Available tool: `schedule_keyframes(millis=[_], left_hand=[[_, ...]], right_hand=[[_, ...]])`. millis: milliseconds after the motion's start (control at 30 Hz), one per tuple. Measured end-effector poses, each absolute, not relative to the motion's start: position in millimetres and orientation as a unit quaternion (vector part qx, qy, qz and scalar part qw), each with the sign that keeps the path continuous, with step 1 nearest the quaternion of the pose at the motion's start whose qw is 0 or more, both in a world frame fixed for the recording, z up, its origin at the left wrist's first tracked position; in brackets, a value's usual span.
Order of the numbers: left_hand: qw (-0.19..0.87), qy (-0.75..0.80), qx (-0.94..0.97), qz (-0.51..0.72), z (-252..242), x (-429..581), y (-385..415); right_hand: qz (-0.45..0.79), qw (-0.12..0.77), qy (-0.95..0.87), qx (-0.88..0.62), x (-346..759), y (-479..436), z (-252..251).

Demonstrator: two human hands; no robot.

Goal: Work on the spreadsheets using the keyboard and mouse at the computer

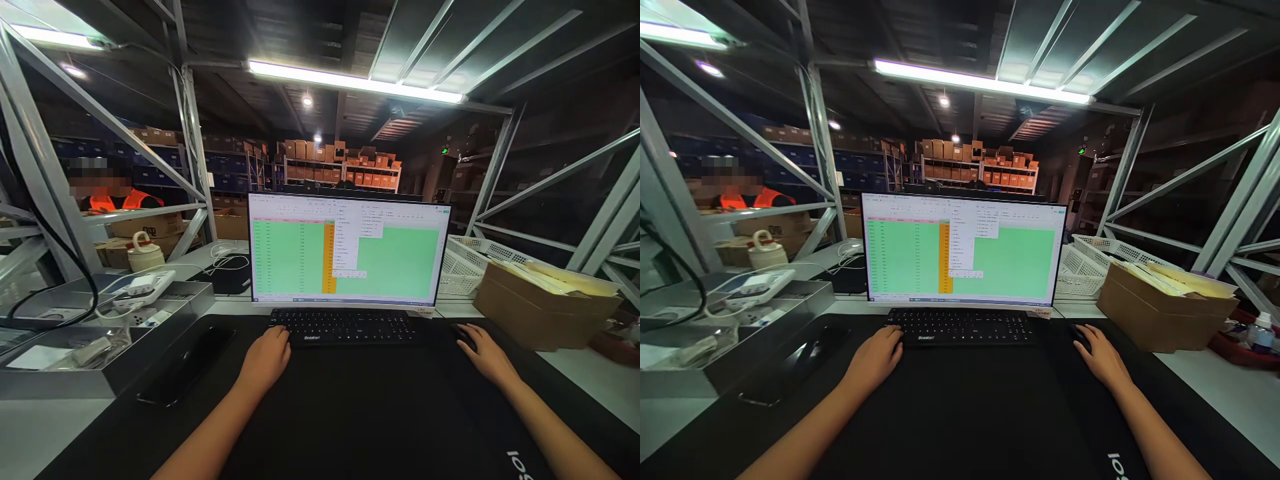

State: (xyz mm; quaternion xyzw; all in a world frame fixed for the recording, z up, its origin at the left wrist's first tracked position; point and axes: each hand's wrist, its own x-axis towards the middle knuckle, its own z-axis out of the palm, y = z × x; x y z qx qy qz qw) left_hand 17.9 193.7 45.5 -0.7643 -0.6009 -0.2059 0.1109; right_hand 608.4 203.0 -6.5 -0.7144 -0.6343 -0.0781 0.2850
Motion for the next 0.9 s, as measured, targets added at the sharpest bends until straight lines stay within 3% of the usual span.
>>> schedule_keyframes(millis=[900], left_hand=[[0.142,-0.592,-0.771,-0.187,42.3,15.7,196.5]], right_hand=[[-0.097,0.297,-0.642,-0.701,614.4,207.4,-13.7]])
